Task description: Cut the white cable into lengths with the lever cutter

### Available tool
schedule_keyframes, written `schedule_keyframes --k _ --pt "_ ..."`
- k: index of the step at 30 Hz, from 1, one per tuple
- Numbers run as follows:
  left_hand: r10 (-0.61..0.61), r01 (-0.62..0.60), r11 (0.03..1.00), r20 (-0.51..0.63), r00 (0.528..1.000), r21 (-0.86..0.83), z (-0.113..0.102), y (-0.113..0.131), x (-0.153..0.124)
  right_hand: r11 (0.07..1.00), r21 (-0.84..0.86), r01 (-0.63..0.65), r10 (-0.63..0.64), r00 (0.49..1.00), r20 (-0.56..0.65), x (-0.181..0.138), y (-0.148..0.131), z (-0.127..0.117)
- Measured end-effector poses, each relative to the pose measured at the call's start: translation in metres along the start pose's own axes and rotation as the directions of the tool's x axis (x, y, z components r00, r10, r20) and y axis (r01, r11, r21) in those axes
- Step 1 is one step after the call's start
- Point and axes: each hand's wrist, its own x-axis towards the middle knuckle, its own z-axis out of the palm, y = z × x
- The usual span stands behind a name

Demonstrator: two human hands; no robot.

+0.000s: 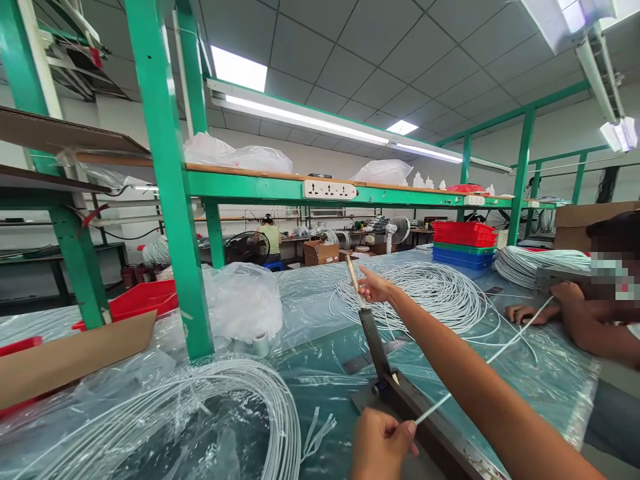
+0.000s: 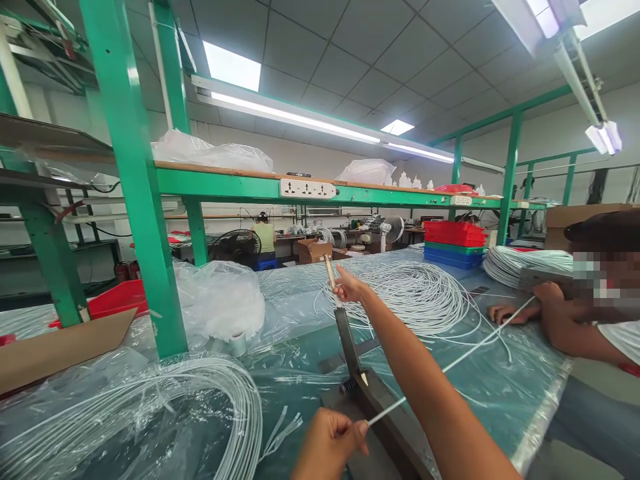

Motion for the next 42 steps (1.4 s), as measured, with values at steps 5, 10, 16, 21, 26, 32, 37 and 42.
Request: schedule_keyframes --k 5,10,16,21,26,32,37,42 --pt "-0.058 0.082 0.952 -0.087 0.995 0.296 0.001 -0.006 -0.002 0.998 0.068 0.008 -0.010 1.000 0.021 -0.019 -0.008 -0.008" --pt "-0.015 0.025 0.833 -0.024 1.000 0.553 0.003 -0.006 -0.009 0.993 0.100 0.060 -0.064 0.997 0.045 -0.075 -0.011 -0.027" --pt "-0.017 0.031 0.954 -0.047 0.999 0.297 0.002 -0.007 -0.005 0.993 0.118 0.032 -0.033 0.999 0.006 -0.159 0.002 -0.046" --pt "-0.151 0.150 0.988 -0.013 0.989 -0.035 0.009 -0.023 0.010 0.994 0.106 -0.016 0.012 0.999 0.041 -0.214 0.027 -0.050" --pt "-0.155 0.136 0.969 -0.076 0.985 -0.207 0.017 -0.028 0.020 0.997 0.079 0.021 -0.029 0.995 0.100 -0.249 0.047 -0.054" --pt "-0.123 0.076 0.955 -0.148 0.981 -0.287 0.028 -0.041 0.019 0.997 0.037 -0.066 0.064 0.997 0.054 -0.263 0.055 -0.052" --pt "-0.111 0.064 0.952 -0.146 0.983 -0.299 0.027 -0.041 0.016 0.994 0.042 -0.106 0.104 0.994 0.047 -0.266 0.071 -0.055" --pt "-0.114 0.071 0.955 -0.135 0.984 -0.287 0.025 -0.038 0.017 0.990 0.026 -0.138 0.138 0.990 0.007 -0.271 0.091 -0.059"
